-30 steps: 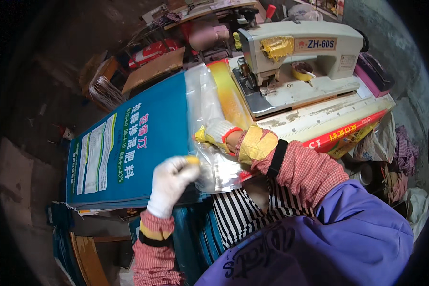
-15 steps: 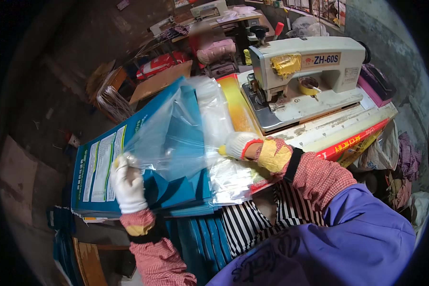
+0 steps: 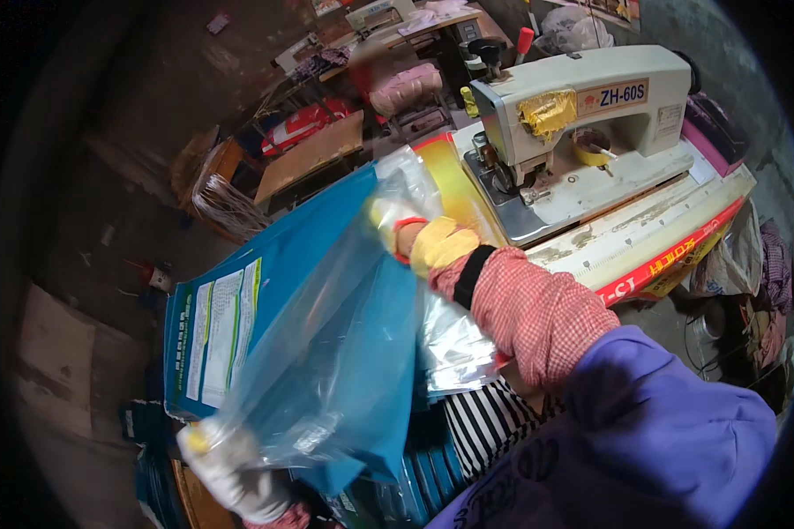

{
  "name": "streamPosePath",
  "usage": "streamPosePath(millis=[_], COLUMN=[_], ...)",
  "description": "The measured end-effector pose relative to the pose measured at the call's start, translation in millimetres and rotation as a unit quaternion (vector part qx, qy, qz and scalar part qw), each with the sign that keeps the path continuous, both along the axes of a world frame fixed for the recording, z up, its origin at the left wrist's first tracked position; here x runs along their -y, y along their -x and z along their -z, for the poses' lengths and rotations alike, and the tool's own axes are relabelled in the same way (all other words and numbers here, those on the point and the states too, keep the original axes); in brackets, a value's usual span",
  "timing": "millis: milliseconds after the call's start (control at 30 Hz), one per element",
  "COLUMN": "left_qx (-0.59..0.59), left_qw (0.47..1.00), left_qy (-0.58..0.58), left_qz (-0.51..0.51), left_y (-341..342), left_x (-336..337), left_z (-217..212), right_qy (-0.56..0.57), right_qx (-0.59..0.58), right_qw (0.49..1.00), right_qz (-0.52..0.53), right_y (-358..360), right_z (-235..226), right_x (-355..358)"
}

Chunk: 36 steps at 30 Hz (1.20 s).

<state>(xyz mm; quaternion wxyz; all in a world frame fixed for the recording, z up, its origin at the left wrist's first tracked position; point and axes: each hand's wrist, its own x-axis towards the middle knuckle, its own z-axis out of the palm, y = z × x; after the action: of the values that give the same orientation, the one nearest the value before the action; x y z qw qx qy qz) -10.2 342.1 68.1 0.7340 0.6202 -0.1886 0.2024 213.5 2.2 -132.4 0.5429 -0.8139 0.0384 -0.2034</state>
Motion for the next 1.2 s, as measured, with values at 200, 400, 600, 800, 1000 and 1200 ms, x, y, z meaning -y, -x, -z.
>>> streamPosePath(millis=[200, 400, 600, 800, 1000, 1200], left_qx=[-0.041, 0.174, 0.112, 0.584, 0.455, 0.411], left_qw=[0.942, 0.535, 0.600, 0.577, 0.365, 0.520], left_qy=[-0.331, -0.649, -0.588, -0.571, -0.793, -0.748], left_qz=[-0.037, 0.512, 0.530, 0.004, 0.176, 0.024], left_y=[19, 53, 6, -56, -91, -109], left_x=[-38, -25, 73, 200, 228, 203], left_z=[23, 121, 18, -55, 22, -18], right_qy=[-0.257, 0.025, -0.397, 0.357, 0.200, -0.101], right_qx=[-0.053, -0.078, -0.054, 0.129, 0.254, -0.042], right_qw=[0.958, 0.994, 0.916, 0.925, 0.946, 0.969], right_qz=[-0.113, 0.067, -0.002, 0.006, -0.012, -0.220], right_y=[52, 76, 151, 130, 125, 183], right_z=[-26, -11, -119, -85, -24, -85], right_x=[-49, -43, -93, -111, -146, -105])
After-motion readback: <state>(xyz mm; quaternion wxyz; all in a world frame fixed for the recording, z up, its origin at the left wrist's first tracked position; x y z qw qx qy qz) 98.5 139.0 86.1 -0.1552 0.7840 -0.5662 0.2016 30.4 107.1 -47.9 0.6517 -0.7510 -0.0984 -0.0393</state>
